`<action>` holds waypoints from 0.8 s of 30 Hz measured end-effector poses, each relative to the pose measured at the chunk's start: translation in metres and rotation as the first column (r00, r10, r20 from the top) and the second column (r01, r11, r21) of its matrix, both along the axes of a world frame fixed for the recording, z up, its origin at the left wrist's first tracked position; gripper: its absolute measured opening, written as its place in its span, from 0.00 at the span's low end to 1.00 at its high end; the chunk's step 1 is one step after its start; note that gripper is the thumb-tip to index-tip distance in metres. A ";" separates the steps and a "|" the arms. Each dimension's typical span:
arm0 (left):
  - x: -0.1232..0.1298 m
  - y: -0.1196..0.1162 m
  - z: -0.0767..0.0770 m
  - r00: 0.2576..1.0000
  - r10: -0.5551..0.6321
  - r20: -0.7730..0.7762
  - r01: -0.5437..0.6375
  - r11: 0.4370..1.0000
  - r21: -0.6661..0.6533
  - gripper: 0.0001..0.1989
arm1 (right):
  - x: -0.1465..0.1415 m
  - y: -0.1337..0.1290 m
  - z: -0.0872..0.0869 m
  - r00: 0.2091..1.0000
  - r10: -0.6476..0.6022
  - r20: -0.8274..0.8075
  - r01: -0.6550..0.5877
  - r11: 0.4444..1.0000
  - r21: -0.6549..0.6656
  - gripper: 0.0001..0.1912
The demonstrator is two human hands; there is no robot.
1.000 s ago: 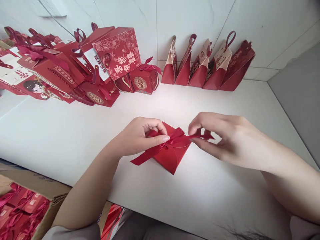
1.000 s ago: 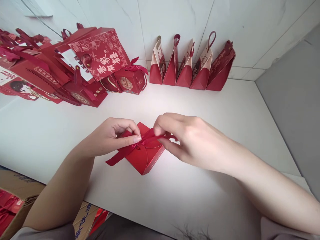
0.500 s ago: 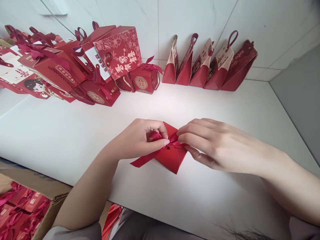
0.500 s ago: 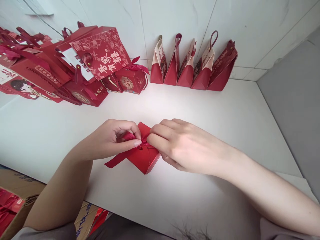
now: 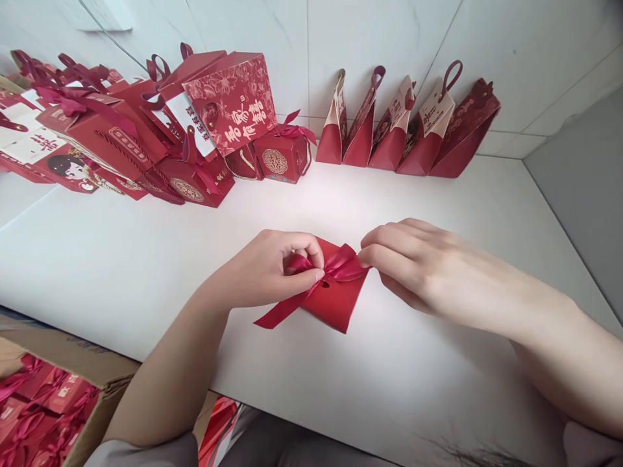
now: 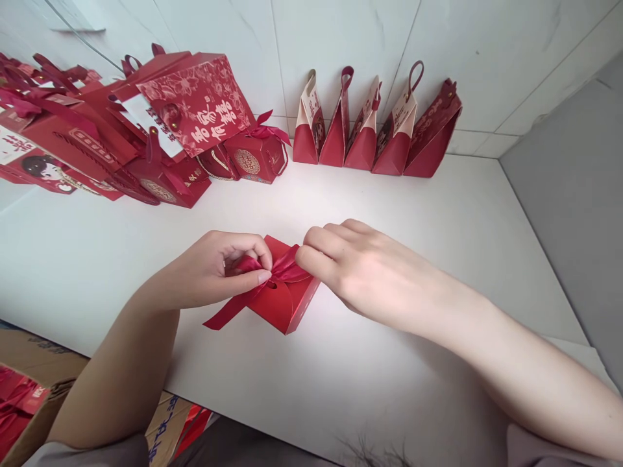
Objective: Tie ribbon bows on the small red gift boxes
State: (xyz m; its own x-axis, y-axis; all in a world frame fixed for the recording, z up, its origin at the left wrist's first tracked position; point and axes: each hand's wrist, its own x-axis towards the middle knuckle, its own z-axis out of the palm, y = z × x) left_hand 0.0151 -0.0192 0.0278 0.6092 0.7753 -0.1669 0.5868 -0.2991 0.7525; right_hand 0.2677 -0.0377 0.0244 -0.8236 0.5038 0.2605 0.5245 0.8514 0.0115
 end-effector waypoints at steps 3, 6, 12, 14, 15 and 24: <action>0.000 0.000 0.000 1.000 0.006 -0.008 -0.006 1.000 0.016 0.03 | -0.001 0.002 0.003 1.000 0.024 -0.008 -0.023 0.994 0.111 0.13; 0.001 -0.002 0.000 1.000 0.021 -0.018 -0.020 0.999 0.047 0.04 | 0.000 0.001 0.005 0.998 0.064 -0.021 -0.059 0.981 0.187 0.14; 0.003 -0.002 -0.001 0.999 0.045 -0.004 -0.045 0.997 0.067 0.03 | 0.004 -0.006 0.008 0.983 0.133 -0.127 -0.122 0.988 0.092 0.13; 0.003 -0.001 -0.002 0.998 0.063 0.012 -0.064 0.995 0.074 0.03 | 0.005 -0.010 0.010 0.979 0.142 -0.144 -0.132 0.988 0.074 0.14; 0.003 -0.001 -0.003 0.997 0.080 0.017 -0.081 0.994 0.077 0.03 | 0.005 -0.011 0.011 0.980 0.145 -0.136 -0.135 0.987 0.083 0.14; 0.003 0.000 -0.003 0.988 0.153 -0.015 -0.151 0.984 0.096 0.03 | 0.002 -0.028 0.018 0.996 0.065 0.059 -0.067 0.997 0.031 0.16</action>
State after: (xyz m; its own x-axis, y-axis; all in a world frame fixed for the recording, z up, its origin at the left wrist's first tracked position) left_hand 0.0184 -0.0195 0.0248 0.4801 0.8713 -0.1012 0.6473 -0.2740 0.7113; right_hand 0.2700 -0.0653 0.0428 -0.8688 0.4400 0.2272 0.4650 0.8827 0.0684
